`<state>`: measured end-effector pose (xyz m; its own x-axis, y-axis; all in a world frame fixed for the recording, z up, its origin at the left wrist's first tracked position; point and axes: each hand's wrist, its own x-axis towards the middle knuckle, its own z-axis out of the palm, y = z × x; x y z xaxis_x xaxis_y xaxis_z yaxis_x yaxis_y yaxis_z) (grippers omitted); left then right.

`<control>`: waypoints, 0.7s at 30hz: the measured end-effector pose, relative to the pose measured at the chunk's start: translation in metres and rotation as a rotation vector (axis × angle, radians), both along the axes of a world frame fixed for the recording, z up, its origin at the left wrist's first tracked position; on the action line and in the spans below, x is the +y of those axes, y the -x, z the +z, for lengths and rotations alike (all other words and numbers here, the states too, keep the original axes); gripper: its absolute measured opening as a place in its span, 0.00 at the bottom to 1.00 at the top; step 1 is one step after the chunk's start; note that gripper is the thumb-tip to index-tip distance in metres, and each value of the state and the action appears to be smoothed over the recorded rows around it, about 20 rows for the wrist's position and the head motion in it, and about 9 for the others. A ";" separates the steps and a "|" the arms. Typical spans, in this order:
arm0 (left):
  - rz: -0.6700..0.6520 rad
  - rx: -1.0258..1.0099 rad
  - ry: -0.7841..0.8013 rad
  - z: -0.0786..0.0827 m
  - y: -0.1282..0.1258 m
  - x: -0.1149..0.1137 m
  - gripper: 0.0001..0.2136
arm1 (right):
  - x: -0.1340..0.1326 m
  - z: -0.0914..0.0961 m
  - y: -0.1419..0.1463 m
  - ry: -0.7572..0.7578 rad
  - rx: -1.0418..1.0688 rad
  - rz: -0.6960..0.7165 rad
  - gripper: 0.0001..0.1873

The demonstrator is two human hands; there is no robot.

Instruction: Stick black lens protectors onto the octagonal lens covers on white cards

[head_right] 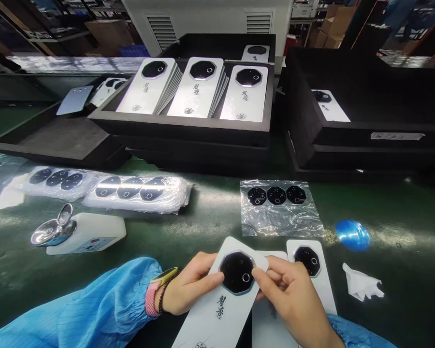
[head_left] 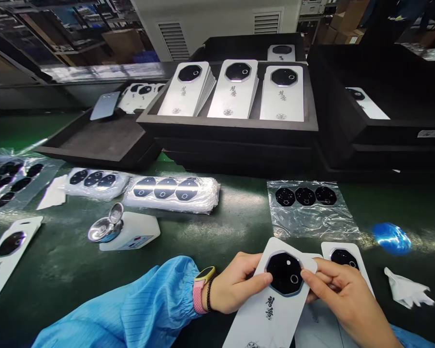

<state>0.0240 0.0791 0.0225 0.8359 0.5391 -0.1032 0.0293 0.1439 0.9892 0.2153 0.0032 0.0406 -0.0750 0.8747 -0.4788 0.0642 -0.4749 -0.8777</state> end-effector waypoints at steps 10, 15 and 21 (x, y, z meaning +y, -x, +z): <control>0.148 0.082 0.091 -0.001 -0.004 -0.004 0.27 | 0.006 0.001 0.011 -0.076 0.117 -0.061 0.15; 0.244 0.069 0.132 -0.001 -0.009 -0.015 0.28 | 0.000 0.003 0.006 -0.124 0.131 -0.023 0.22; 0.166 0.069 0.201 0.003 -0.017 -0.035 0.26 | -0.068 -0.012 -0.038 -0.220 -0.449 -0.473 0.25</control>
